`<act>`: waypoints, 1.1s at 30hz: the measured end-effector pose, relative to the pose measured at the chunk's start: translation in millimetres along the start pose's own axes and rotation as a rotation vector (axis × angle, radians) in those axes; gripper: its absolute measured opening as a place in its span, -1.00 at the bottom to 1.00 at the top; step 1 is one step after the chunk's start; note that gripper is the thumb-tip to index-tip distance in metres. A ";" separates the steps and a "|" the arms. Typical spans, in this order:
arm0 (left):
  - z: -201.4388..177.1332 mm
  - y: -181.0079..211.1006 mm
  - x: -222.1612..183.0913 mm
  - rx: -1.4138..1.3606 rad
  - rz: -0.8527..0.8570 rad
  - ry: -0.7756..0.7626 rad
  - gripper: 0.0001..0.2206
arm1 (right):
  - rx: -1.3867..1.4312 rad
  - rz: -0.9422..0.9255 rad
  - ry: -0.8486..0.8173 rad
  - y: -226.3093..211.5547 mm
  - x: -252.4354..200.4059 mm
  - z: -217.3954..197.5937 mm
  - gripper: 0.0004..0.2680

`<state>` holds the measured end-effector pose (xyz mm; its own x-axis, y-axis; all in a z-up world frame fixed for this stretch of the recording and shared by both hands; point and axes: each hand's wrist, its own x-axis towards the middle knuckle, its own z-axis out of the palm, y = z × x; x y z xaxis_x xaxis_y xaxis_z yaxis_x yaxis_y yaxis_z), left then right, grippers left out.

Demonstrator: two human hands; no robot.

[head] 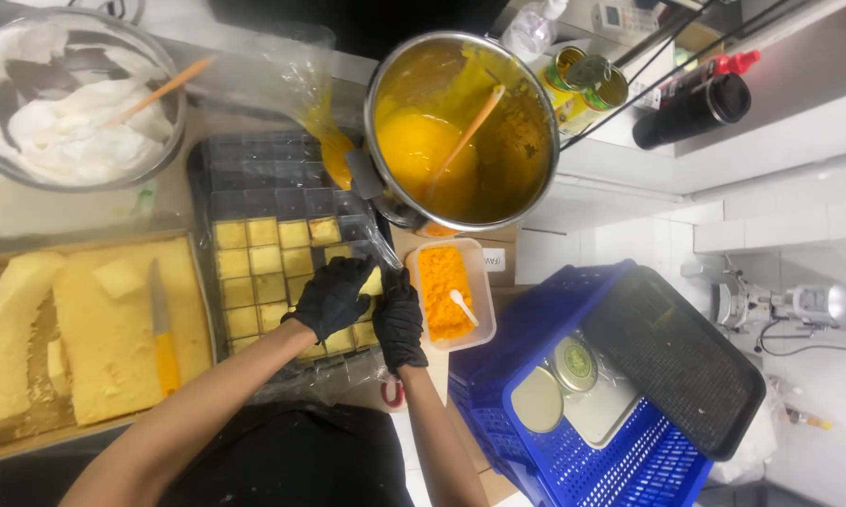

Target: Cutting pieces of cake and placing them into individual plastic containers before filling them with a yellow topping using a piping bag.

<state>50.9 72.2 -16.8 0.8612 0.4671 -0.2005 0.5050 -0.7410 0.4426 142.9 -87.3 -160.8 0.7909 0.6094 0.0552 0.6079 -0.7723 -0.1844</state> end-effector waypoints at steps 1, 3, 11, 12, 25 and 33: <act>0.4 -1.3 0.4 0.003 0.008 -0.007 -0.35 | 0.001 0.011 0.000 -9.3 1.2 -13.2 -0.56; 0.9 -5.2 3.0 0.060 0.068 -0.040 -0.39 | -0.042 -0.002 0.051 -28.3 7.0 -39.0 -0.55; 23.1 -0.1 13.0 -0.005 0.041 0.018 -0.43 | 0.264 0.109 -0.103 -26.3 15.2 -56.3 -0.58; 20.4 3.7 12.3 0.020 0.021 0.027 -0.44 | 0.334 0.144 -0.111 -23.4 15.4 -57.4 -0.60; 79.4 -30.7 22.1 -0.095 -0.007 0.094 -0.43 | 0.583 0.303 -0.184 -58.4 28.9 -141.1 -0.71; 102.4 -41.2 18.8 0.215 0.140 0.102 -0.51 | 0.611 0.353 -0.307 -62.9 57.1 -127.7 -0.68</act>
<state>52.2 62.1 -128.3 0.9186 0.3911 -0.0565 0.3916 -0.8820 0.2622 158.7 -26.8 -20.7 0.8219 0.4368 -0.3657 0.1060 -0.7480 -0.6552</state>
